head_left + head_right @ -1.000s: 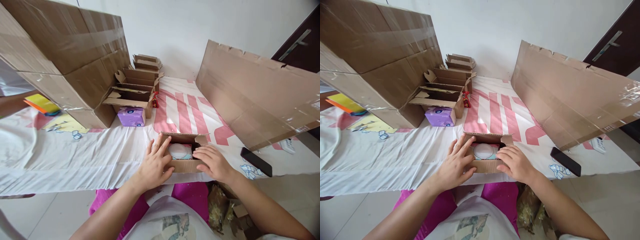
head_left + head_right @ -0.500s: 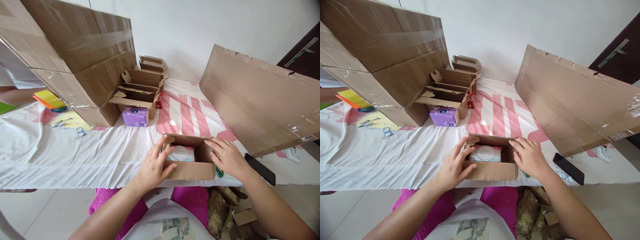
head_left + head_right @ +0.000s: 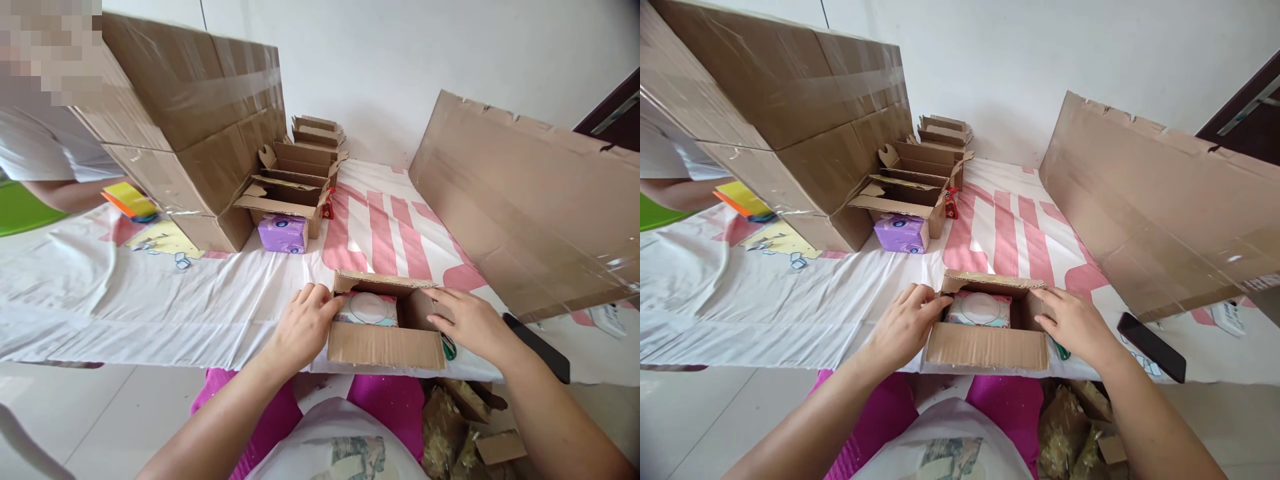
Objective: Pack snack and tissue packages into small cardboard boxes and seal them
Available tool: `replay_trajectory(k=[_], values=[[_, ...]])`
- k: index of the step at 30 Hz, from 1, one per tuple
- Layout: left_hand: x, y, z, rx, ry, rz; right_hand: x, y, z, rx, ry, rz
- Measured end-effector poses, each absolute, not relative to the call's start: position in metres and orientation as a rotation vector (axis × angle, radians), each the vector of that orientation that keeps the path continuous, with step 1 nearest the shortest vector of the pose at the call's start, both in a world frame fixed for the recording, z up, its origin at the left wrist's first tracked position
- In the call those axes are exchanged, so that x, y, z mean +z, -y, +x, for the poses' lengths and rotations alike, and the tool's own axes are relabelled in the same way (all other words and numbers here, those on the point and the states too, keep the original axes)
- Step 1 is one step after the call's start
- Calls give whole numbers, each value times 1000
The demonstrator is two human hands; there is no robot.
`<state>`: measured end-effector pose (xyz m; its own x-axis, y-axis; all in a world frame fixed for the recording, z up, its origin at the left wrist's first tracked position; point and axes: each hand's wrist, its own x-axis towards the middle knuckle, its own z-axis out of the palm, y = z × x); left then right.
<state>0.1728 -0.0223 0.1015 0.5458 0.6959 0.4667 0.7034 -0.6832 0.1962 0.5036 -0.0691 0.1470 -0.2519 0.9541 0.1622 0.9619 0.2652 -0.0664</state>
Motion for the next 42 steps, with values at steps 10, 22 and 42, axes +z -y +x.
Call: replay_trajectory(k=[10, 22, 42], values=[[87, 12, 164, -944, 1327, -2789, 145, 70, 515, -15, 2265, -1966], [51, 11, 169, -1044, 1321, -3045, 53, 69, 516, 732, 1873, -1632], [-3, -4, 188, -2118, 1320, -3360, 119, 49, 502, 195, 2467, -1635]])
